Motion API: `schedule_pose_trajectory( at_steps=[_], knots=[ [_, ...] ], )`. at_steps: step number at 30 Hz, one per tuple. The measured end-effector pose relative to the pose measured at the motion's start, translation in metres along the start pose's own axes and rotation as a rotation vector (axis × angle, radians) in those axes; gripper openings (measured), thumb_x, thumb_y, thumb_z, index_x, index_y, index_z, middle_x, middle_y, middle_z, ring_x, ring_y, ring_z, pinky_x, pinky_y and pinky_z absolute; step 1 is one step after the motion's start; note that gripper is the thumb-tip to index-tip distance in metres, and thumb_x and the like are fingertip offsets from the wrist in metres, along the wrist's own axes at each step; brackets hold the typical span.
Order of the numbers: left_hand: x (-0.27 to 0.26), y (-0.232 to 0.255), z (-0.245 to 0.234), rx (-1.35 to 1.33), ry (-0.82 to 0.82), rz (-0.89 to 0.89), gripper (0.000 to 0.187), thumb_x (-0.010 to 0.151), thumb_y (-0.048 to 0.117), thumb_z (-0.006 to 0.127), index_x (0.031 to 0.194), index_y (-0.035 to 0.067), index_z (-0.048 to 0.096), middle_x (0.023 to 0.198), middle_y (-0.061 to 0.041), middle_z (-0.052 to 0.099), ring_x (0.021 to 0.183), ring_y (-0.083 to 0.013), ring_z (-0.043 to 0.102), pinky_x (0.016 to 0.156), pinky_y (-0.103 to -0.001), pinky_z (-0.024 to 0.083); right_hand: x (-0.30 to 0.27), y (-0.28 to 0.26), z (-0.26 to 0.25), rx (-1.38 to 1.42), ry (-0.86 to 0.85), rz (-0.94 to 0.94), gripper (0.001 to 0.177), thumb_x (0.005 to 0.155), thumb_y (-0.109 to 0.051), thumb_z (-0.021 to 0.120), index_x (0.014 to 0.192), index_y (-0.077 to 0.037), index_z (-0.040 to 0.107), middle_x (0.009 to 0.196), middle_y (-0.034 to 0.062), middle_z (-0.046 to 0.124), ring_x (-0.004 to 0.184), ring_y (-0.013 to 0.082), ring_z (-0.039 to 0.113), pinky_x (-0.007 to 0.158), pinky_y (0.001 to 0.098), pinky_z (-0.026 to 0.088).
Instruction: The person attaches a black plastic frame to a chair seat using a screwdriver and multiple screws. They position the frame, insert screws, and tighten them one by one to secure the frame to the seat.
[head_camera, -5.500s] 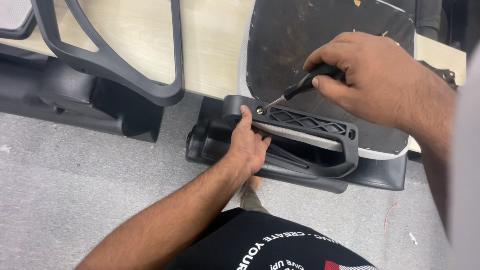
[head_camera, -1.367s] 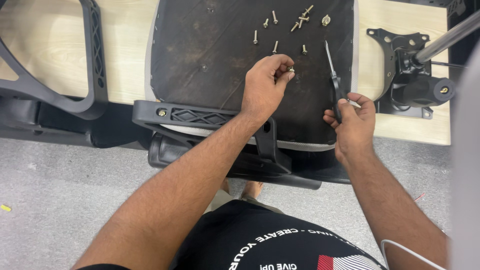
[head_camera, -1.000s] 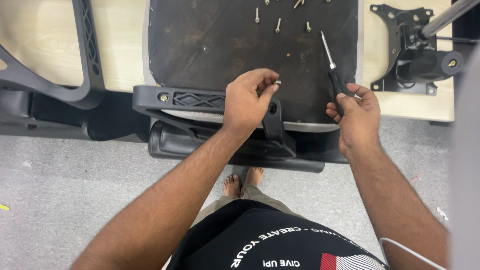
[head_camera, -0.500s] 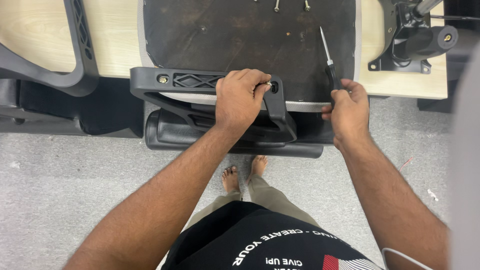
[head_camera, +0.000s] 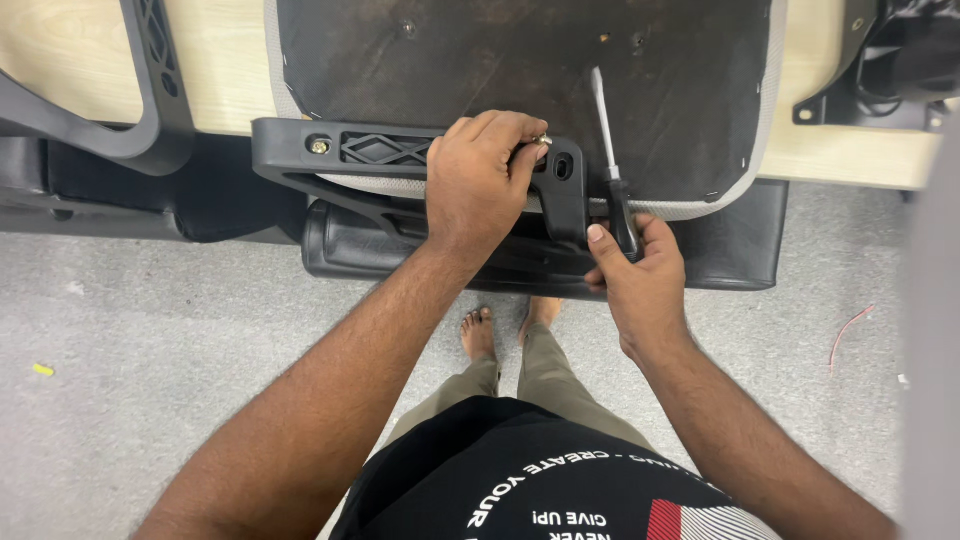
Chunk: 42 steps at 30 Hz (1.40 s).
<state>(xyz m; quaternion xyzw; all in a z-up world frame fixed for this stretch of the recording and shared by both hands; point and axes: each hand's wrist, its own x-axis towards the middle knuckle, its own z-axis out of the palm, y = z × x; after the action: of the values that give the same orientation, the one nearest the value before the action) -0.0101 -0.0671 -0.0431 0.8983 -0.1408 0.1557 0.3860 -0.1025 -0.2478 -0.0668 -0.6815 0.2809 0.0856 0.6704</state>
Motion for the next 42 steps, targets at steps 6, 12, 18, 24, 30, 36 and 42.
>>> schedule_pose_trajectory(
  at_steps=[6, 12, 18, 24, 30, 36, 42],
  knots=[
    [0.002, -0.003, 0.004, -0.050, 0.052, 0.050, 0.011, 0.094, 0.014, 0.080, 0.103, 0.012, 0.073, 0.094, 0.003, 0.074, 0.083, -0.0132, 0.069, 0.073, -0.032, 0.054, 0.000, 0.014, -0.003, 0.083, -0.146, -0.166, 0.046, 0.091, -0.017, 0.077, 0.124, -0.003, 0.049, 0.107, 0.0069, 0.065, 0.094, 0.0093, 0.065, 0.083, 0.0266, 0.061],
    [0.003, 0.001, 0.002, 0.007, 0.039, 0.041, 0.013, 0.091, 0.012, 0.081, 0.102, 0.010, 0.074, 0.093, 0.001, 0.074, 0.079, -0.0144, 0.067, 0.070, -0.033, 0.053, -0.001, 0.019, 0.001, -0.009, -0.148, -0.207, 0.047, 0.090, -0.016, 0.079, 0.122, -0.003, 0.048, 0.108, 0.0090, 0.064, 0.098, 0.0107, 0.066, 0.085, 0.0268, 0.061],
    [0.004, -0.007, 0.002, -0.121, -0.009, -0.103, 0.011, 0.097, 0.008, 0.077, 0.106, 0.008, 0.072, 0.098, -0.002, 0.073, 0.076, -0.0088, 0.068, 0.063, -0.025, 0.057, -0.004, 0.015, 0.003, -0.066, -0.135, -0.230, 0.045, 0.091, -0.016, 0.079, 0.121, -0.003, 0.048, 0.108, 0.0088, 0.063, 0.100, 0.0109, 0.066, 0.086, 0.0259, 0.062],
    [-0.043, 0.014, -0.014, -0.282, 0.217, -0.146, 0.010, 0.111, 0.004, 0.063, 0.117, 0.002, 0.055, 0.102, -0.006, 0.054, 0.084, -0.0157, 0.053, 0.077, -0.029, 0.049, -0.006, 0.015, 0.006, -0.081, -0.089, -0.246, 0.047, 0.090, -0.019, 0.079, 0.122, -0.004, 0.048, 0.109, 0.0078, 0.064, 0.100, 0.0105, 0.066, 0.087, 0.0256, 0.061],
    [-0.090, 0.014, 0.007, -0.969, 0.456, -1.499, 0.017, 0.104, 0.025, 0.040, 0.105, 0.009, 0.043, 0.094, -0.010, 0.052, 0.082, -0.0198, 0.051, 0.068, -0.035, 0.044, -0.006, 0.022, 0.005, -0.073, -0.088, -0.287, 0.050, 0.090, -0.022, 0.081, 0.123, -0.004, 0.048, 0.111, 0.0074, 0.063, 0.101, 0.0104, 0.065, 0.088, 0.0254, 0.060],
    [-0.050, 0.004, 0.033, -1.297, 0.559, -1.478, 0.042, 0.102, 0.048, 0.029, 0.115, 0.011, 0.044, 0.129, -0.016, 0.053, 0.125, -0.0320, 0.056, 0.099, -0.054, 0.052, -0.005, 0.023, 0.005, -0.080, -0.088, -0.340, 0.052, 0.091, -0.025, 0.080, 0.124, -0.004, 0.047, 0.111, 0.0063, 0.063, 0.102, 0.0092, 0.065, 0.087, 0.0245, 0.061],
    [-0.039, 0.024, 0.032, -1.069, 0.457, -1.334, 0.046, 0.102, 0.052, 0.035, 0.122, 0.011, 0.039, 0.133, -0.016, 0.044, 0.124, -0.0300, 0.052, 0.103, -0.055, 0.054, -0.006, 0.026, 0.005, -0.198, -0.030, -0.423, 0.050, 0.093, -0.026, 0.081, 0.122, -0.003, 0.048, 0.108, 0.0073, 0.061, 0.096, 0.0104, 0.062, 0.083, 0.0250, 0.059]
  ],
)
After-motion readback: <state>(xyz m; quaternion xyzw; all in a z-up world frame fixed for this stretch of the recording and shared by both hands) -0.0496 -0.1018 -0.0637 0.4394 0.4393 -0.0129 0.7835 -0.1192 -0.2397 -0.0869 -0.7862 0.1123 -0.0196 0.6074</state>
